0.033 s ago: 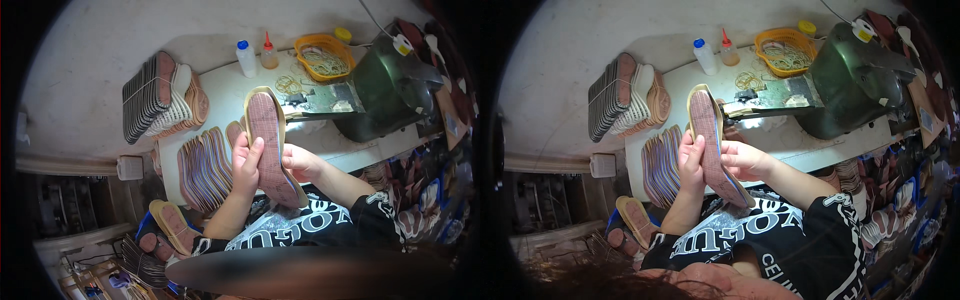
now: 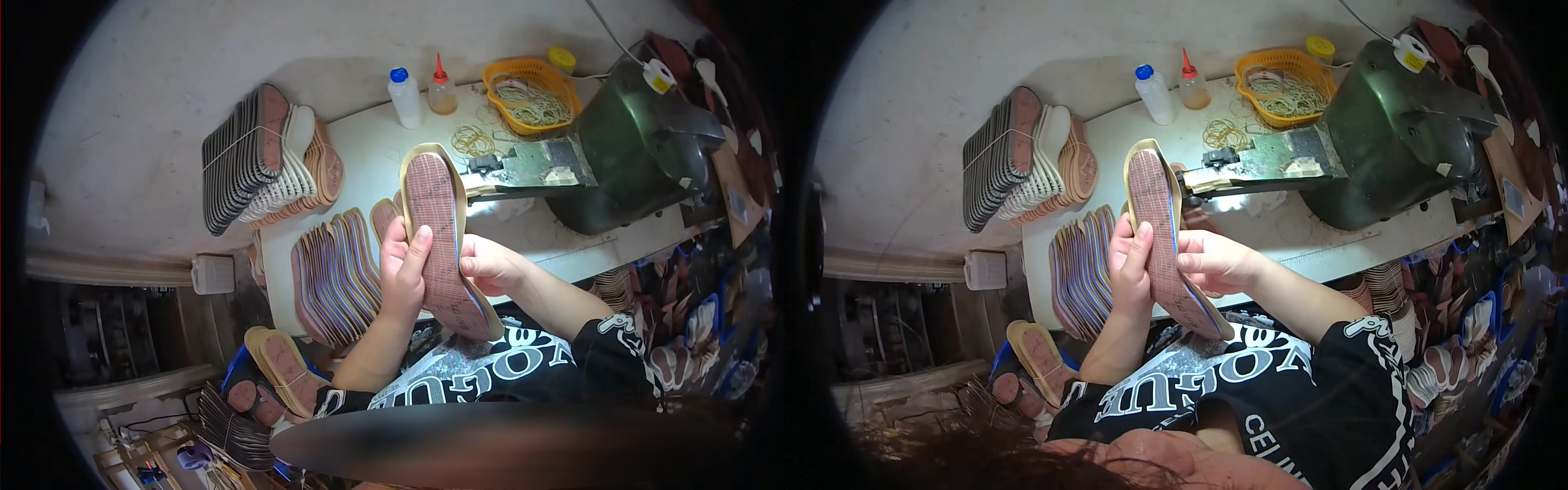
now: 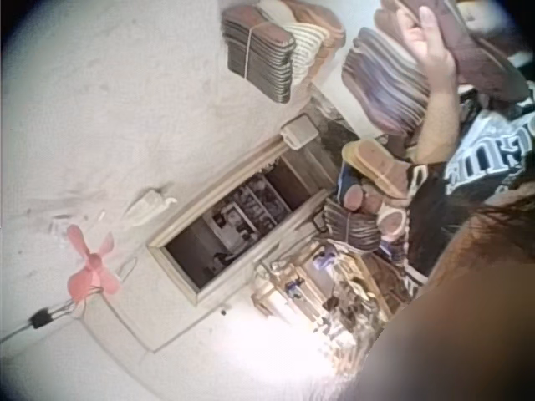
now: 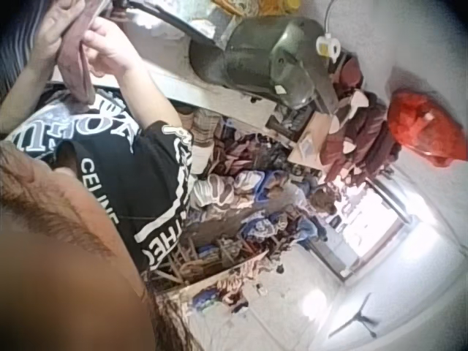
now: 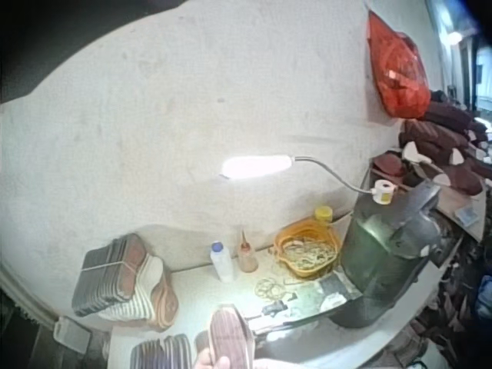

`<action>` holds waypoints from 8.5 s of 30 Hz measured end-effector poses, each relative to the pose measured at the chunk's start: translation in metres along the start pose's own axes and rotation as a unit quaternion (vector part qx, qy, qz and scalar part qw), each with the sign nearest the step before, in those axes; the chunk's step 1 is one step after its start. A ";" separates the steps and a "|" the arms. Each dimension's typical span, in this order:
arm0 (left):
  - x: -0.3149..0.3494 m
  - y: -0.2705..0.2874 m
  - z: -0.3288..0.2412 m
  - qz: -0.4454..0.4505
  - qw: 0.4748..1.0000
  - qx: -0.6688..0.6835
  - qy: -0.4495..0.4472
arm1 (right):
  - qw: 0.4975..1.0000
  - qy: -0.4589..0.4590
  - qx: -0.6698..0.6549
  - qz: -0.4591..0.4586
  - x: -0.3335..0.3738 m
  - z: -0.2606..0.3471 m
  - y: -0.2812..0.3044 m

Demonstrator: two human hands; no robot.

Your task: The recorder is stitching and assembling shoe soles using a specialized industrial machine.

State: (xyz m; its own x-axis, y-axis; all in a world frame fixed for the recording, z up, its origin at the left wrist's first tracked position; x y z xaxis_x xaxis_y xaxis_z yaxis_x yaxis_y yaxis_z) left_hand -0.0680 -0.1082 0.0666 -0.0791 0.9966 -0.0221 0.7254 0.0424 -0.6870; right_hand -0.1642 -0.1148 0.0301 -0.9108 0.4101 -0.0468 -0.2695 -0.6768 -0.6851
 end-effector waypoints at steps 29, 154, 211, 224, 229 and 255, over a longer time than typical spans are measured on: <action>-0.117 0.055 0.024 -0.096 0.973 -0.209 0.012 | 0.894 0.020 0.301 -0.332 0.026 0.062 0.035; -0.192 -0.022 -0.002 0.427 0.631 -0.615 0.202 | 0.866 -0.007 0.020 -0.499 0.002 0.048 0.039; -0.073 -0.051 -0.040 0.367 0.734 -0.565 0.089 | 0.671 0.042 0.681 -0.291 0.045 0.127 -0.001; -0.168 -0.040 -0.021 0.333 0.621 -0.696 0.141 | 0.913 0.121 0.009 -0.390 -0.006 0.018 0.017; -0.192 -0.039 -0.005 0.350 0.622 -0.660 0.234 | 0.906 0.149 0.014 -0.397 -0.011 0.044 0.022; -0.135 -0.005 -0.005 0.232 0.715 -0.568 0.335 | 0.935 -0.001 0.053 -0.350 0.008 0.061 0.052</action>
State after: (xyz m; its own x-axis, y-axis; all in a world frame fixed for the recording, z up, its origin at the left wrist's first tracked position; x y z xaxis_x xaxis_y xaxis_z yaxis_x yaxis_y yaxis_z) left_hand -0.0574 -0.2422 0.0772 0.4193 0.7158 0.5584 0.6841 -0.6535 0.3240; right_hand -0.2045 -0.1842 0.0389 -0.5004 0.7743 0.3873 -0.8290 -0.2994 -0.4725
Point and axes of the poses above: each hand's wrist, its own x-axis away from the middle knuckle, its own y-axis out of the back of the hand, z = x × y, the point moved 6 cm from there along -x, towards the middle knuckle, and after that the axes turned 10 degrees about x, right-handed, at the moved point
